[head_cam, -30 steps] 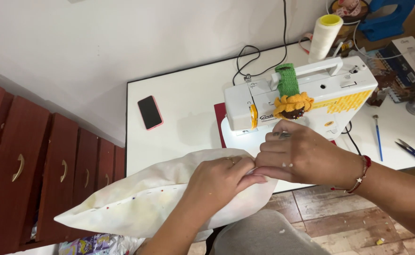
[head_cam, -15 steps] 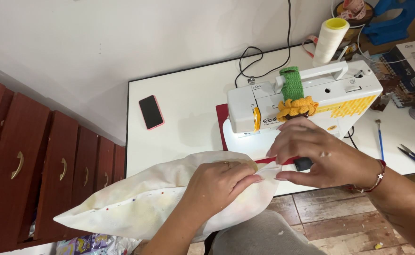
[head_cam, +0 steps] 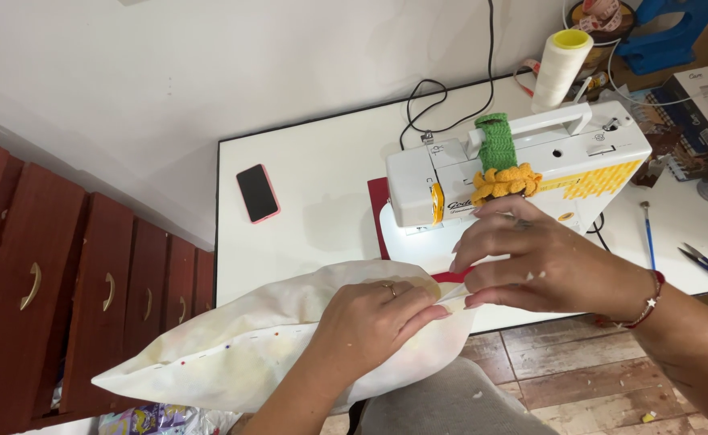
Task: Stuffing a pillowcase with foam scraps and aligning the fabric edges for sewing
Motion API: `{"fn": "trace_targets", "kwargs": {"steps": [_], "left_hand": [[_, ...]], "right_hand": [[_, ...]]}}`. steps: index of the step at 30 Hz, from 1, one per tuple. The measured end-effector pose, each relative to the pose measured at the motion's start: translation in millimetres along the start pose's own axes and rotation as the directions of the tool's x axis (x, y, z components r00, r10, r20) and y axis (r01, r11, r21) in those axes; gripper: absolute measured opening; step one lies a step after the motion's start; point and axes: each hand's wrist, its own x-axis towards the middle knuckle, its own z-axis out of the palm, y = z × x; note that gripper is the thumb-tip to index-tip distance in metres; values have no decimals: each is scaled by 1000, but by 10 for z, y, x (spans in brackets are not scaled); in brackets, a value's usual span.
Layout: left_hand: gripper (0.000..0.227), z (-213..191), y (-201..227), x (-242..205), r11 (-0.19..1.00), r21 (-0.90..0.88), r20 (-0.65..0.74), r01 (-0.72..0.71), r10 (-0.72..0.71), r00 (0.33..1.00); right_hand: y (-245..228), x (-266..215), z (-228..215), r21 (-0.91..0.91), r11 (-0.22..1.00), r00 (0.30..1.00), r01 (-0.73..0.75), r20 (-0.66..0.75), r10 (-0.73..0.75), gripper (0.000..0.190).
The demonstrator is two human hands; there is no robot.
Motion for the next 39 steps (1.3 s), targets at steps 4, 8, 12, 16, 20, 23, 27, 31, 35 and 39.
{"fn": "trace_targets", "kwargs": {"steps": [4,8,12,16,20,23,27,31,35,39], "left_hand": [[22,2,12,-2,1000,-4,8,6,-6,1000],[21,16,6,-15,1000,2,13,11,-11,1000],[19,27,4,-18,999,-18,4,31,-31,1000],[22,66,-11,-20,991,-97,7,91,-90,996],[18,95,-23,-27,989,-93,33,112,-109,993],[18,106,-33,-26,983,-122,71,134,-126,989],[17,90,-39,-7,970,-177,115,167,-148,982],[17,30,-50,25,984,-98,124,147,-134,983],[20,-139,-38,135,970,-47,323,237,-210,923],[48,-339,88,354,936,41,568,349,-309,763]], "right_hand": [[-56,63,-35,19,1000,995,5,95,-7,22],[-74,74,21,-7,1000,995,-23,100,24,21],[-82,65,94,-34,999,999,-27,-35,26,19],[-115,55,112,71,992,993,-101,-61,105,15],[-104,-14,163,118,981,986,-151,-46,158,14],[-78,-114,225,227,897,922,-378,10,386,11],[-55,-173,254,215,913,934,-347,-4,356,19],[-48,-170,283,197,909,927,-368,-1,375,18],[-105,-72,235,198,920,938,-339,-8,348,14],[-81,-44,230,195,938,951,-287,-63,304,16]]}}
